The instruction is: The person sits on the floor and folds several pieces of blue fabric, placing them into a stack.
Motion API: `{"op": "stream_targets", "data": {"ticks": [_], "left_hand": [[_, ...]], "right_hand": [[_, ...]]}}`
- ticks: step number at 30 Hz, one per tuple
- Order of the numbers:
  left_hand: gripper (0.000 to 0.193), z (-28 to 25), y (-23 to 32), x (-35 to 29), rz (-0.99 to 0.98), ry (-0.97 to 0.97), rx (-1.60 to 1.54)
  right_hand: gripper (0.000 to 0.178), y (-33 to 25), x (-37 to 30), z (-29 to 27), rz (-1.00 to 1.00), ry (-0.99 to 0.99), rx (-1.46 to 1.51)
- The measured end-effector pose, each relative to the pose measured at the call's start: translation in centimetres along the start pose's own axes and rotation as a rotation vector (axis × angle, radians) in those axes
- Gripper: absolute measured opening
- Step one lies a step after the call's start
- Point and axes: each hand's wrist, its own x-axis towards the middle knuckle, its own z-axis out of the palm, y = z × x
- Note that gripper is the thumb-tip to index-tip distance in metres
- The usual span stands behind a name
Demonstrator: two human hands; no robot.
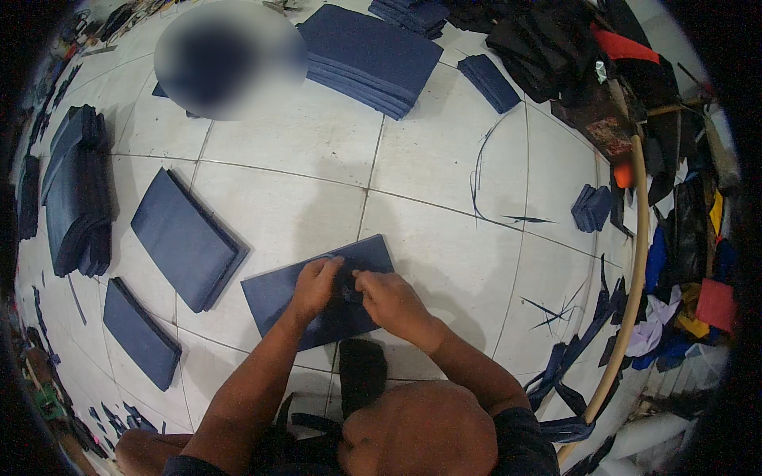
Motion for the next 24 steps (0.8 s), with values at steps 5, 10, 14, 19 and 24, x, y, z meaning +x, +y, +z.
{"op": "stream_targets", "data": {"ticks": [5, 10, 14, 19, 24], "left_hand": [[0.044, 0.4, 1.5, -0.9, 0.137, -0.007, 0.215], [0.035, -0.2, -0.2, -0.6, 0.139, -0.045, 0.086], [0.032, 0.1, -0.3, -0.3, 0.144, -0.069, 0.105], [0.032, -0.4, -0.5, -0.3, 0.127, -0.066, 0.135], [0.038, 0.0, 0.5, -0.5, 0.029, -0.026, -0.001]], "right_hand": [[0.024, 3.1, -0.9, -0.8, 0.356, 0.013, 0.245], [0.036, 5.6, 0.2, -0.8, 0.124, 0.071, -0.409], [0.029, 6.9, -0.7, -0.1, 0.120, 0.043, -0.321], [0.015, 3.5, 0.0, -0.8, 0.175, 0.013, 0.047], [0.016, 2.2, -1.4, 0.6, -0.011, 0.034, -0.141]]}}
